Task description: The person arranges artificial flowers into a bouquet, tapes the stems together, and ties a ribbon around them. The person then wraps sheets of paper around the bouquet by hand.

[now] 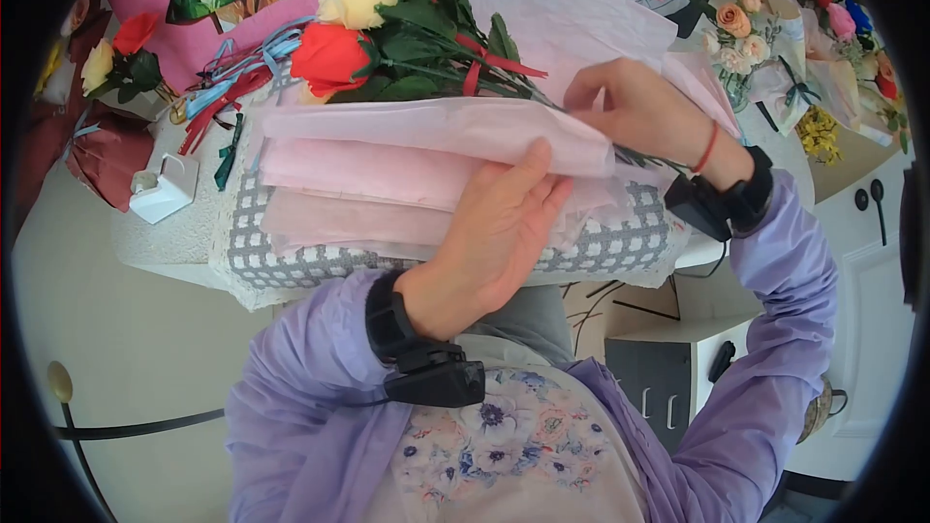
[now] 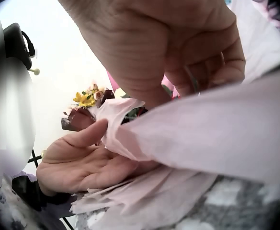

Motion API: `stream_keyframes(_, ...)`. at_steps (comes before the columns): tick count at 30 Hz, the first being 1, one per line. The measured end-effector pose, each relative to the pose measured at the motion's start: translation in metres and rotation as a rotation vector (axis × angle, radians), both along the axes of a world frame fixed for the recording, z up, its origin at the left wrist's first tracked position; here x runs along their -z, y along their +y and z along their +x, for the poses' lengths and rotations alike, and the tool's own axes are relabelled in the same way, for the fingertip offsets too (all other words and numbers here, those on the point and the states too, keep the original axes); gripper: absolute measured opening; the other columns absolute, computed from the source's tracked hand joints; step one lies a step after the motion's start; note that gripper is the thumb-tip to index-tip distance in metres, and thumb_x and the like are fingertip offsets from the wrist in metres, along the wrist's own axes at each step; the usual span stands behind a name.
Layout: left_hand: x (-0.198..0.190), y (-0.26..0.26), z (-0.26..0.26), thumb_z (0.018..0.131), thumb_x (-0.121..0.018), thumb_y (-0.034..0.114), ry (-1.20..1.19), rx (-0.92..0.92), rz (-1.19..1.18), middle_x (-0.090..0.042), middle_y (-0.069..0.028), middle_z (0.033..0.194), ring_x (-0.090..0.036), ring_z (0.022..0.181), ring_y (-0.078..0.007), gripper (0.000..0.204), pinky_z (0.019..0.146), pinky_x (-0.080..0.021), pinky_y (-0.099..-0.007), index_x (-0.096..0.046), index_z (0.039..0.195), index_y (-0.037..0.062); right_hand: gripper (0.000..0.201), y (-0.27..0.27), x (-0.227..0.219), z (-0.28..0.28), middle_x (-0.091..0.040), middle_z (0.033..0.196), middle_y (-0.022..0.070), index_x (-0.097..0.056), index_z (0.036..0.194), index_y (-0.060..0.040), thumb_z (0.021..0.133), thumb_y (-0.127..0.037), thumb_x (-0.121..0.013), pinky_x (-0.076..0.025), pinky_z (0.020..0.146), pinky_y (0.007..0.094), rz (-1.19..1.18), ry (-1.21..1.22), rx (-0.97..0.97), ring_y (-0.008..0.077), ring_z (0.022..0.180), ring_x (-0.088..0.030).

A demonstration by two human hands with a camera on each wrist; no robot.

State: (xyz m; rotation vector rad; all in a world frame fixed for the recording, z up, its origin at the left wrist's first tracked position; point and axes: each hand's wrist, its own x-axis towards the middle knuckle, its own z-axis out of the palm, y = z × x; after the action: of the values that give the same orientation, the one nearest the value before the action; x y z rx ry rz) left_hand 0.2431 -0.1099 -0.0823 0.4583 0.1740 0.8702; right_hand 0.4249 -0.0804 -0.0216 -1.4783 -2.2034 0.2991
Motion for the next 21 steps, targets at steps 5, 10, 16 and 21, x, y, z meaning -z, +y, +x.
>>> stream_keyframes(5, 0.001, 0.002, 0.001, 0.091, -0.049, 0.019, -0.01, 0.007, 0.009, -0.046, -0.0071, 0.118, -0.04, 0.116, -0.0169, 0.031, 0.105, -0.026, -0.0336, -0.041, 0.116, 0.0014, 0.018, -0.002, 0.0, -0.009, -0.061, 0.07, 0.0154, -0.062, 0.078, 0.0008, 0.068, -0.015, -0.063, -0.046, 0.059, 0.0352, -0.145, -0.092, 0.037, 0.0287, 0.064, -0.059)
stream_keyframes(10, -0.002, 0.002, 0.003, 0.091, -0.048, 0.021, -0.002, -0.007, -0.018, -0.045, -0.0068, 0.117, -0.042, 0.113, -0.0165, 0.032, 0.104, -0.027, -0.0337, -0.041, 0.116, 0.0023, 0.017, -0.01, 0.003, -0.013, -0.061, 0.07, 0.0165, -0.062, 0.079, 0.0003, 0.07, -0.014, -0.061, -0.046, 0.059, 0.0361, -0.027, -0.068, 0.021, 0.0307, 0.065, -0.059)
stream_keyframes(16, 0.0, 0.003, 0.004, 0.092, -0.047, 0.022, 0.0, -0.009, 0.0, -0.048, -0.0057, 0.112, -0.043, 0.111, -0.0146, 0.03, 0.102, -0.029, -0.033, -0.043, 0.114, 0.0025, 0.015, -0.011, 0.004, -0.018, -0.06, 0.071, 0.0166, -0.061, 0.08, 0.001, 0.071, -0.011, -0.059, -0.045, 0.058, 0.0371, 0.017, -0.069, -0.034, 0.0327, 0.065, -0.058)
stream_keyframes(21, 0.003, 0.003, 0.008, 0.092, -0.047, 0.021, -0.012, -0.032, -0.004, -0.05, -0.0059, 0.111, -0.045, 0.108, -0.0141, 0.027, 0.1, -0.031, -0.0332, -0.045, 0.11, 0.0011, 0.013, -0.014, 0.003, -0.022, -0.06, 0.074, 0.0149, -0.061, 0.081, 0.0004, 0.071, -0.008, -0.058, -0.044, 0.059, 0.0366, 0.016, -0.088, -0.021, 0.0315, 0.068, -0.058)
